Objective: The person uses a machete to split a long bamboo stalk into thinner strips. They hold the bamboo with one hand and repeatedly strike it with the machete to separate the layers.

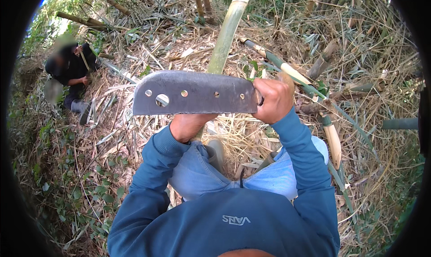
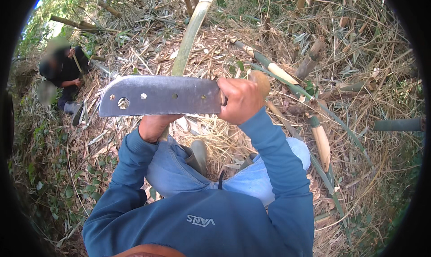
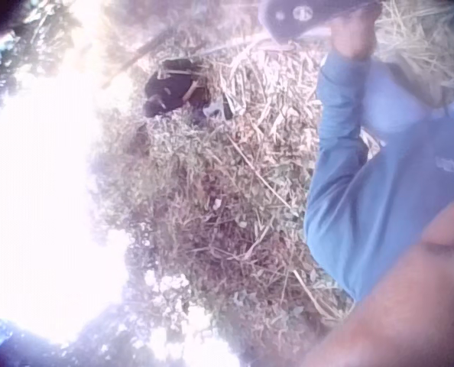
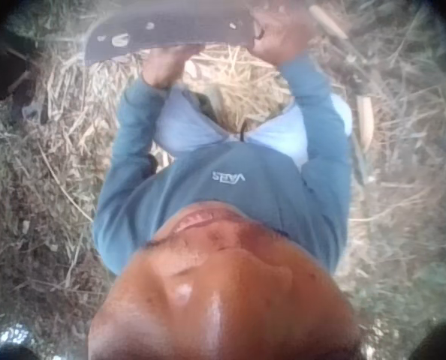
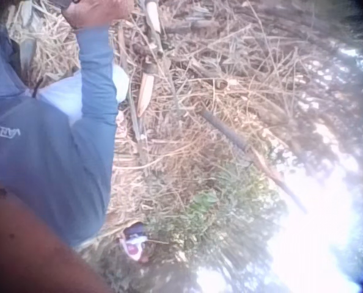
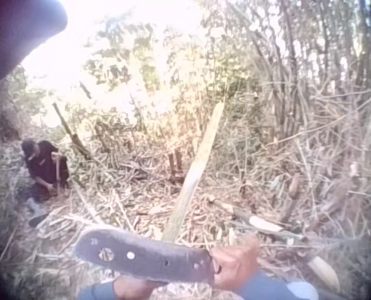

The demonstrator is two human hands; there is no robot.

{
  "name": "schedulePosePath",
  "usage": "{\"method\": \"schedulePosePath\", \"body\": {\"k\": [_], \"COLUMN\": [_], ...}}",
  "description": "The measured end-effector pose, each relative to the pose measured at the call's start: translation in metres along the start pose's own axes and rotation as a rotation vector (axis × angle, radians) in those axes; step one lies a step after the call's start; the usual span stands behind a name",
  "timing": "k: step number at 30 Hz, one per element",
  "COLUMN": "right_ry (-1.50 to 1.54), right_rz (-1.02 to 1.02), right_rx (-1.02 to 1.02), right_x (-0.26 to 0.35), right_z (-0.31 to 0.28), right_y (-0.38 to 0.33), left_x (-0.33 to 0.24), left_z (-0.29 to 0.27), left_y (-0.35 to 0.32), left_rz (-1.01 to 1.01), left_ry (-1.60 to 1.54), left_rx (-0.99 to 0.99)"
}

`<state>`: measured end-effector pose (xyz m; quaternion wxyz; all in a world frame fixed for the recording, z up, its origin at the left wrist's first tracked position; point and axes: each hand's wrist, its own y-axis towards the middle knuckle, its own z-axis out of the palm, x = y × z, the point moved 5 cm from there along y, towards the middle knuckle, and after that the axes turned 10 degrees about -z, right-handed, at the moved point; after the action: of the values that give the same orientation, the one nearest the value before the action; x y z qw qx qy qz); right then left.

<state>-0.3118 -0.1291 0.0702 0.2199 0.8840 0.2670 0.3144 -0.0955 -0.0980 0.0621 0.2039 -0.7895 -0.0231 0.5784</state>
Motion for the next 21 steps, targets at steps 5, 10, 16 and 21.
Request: {"method": "schedulePosePath", "body": {"k": [5, 10, 16, 21], "right_ry": [0.009, -0.055, -0.024, -0.121], "right_rz": [0.117, -0.05, 0.056, 0.184], "right_rx": [-0.067, -0.091, -0.125, -0.18], "right_x": [-0.027, -0.018, -0.028, -0.052], "right_z": [0.001, -0.013, -0.017, -0.027], "right_y": [-0.006, -0.001, -0.008, -0.004], "left_x": [-0.017, -0.011, -0.011, -0.006], "left_z": [0.005, 0.006, 0.011, 0.013], "left_y": [-0.003, 0.001, -0.002, -0.003], "left_rz": [-0.091, -0.054, -0.069, -0.063], "left_ry": [-0.332, -0.217, -0.251, -0.199], "left_rx": [0.062, 0.046, 0.06, 0.082]}}
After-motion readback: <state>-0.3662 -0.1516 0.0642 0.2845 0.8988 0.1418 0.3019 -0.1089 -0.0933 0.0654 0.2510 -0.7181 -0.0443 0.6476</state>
